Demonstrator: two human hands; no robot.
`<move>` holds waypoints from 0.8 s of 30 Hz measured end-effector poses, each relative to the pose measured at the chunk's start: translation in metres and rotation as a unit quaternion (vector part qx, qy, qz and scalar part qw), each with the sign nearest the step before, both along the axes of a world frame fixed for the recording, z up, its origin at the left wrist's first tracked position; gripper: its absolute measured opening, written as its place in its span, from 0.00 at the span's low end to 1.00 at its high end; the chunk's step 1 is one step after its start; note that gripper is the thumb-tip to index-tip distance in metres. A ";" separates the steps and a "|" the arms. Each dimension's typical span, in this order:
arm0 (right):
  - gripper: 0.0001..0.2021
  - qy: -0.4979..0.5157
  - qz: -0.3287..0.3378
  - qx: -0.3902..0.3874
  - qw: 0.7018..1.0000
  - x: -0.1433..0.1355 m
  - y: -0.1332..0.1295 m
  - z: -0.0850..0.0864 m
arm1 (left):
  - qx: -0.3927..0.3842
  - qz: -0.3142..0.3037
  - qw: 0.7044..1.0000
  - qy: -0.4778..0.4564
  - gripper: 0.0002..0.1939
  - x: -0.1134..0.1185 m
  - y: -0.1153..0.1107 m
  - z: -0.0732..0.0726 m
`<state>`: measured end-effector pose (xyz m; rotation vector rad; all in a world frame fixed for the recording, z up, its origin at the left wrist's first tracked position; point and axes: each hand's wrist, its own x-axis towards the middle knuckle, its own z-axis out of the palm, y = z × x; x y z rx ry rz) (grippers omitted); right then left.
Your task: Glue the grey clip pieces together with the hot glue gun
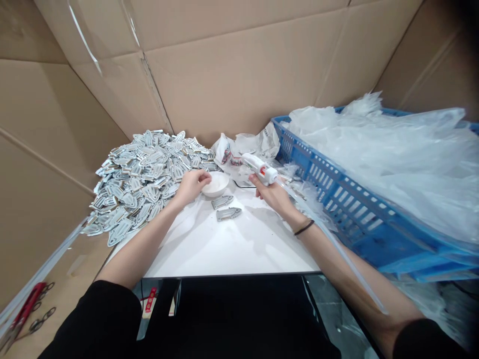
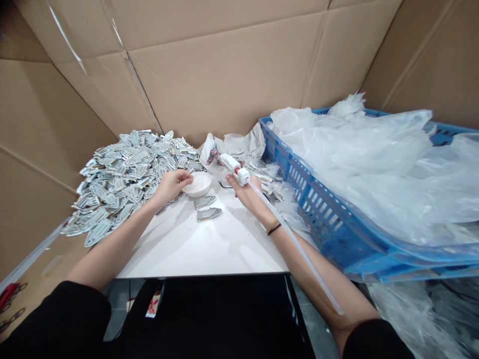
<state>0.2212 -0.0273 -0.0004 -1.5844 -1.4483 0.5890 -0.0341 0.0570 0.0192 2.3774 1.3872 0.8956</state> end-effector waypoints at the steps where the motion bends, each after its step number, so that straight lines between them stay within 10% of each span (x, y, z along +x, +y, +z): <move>1: 0.24 0.000 0.001 0.001 1.000 0.000 0.000 0.000 | -0.002 0.004 1.000 -0.007 0.08 0.000 -0.004 0.000; 7: 0.23 0.004 0.003 -0.002 1.000 0.001 0.001 0.001 | -0.050 -0.002 0.999 -0.009 0.13 0.005 -0.026 0.002; 15: 0.22 -0.006 0.003 0.002 1.000 -0.001 -0.003 0.003 | -0.012 -0.100 0.962 0.255 0.08 0.018 -0.051 -0.005; 24: 0.22 -0.012 0.003 0.012 1.000 -0.001 -0.003 0.003 | -0.098 -0.177 0.972 0.119 0.09 0.021 -0.050 -0.010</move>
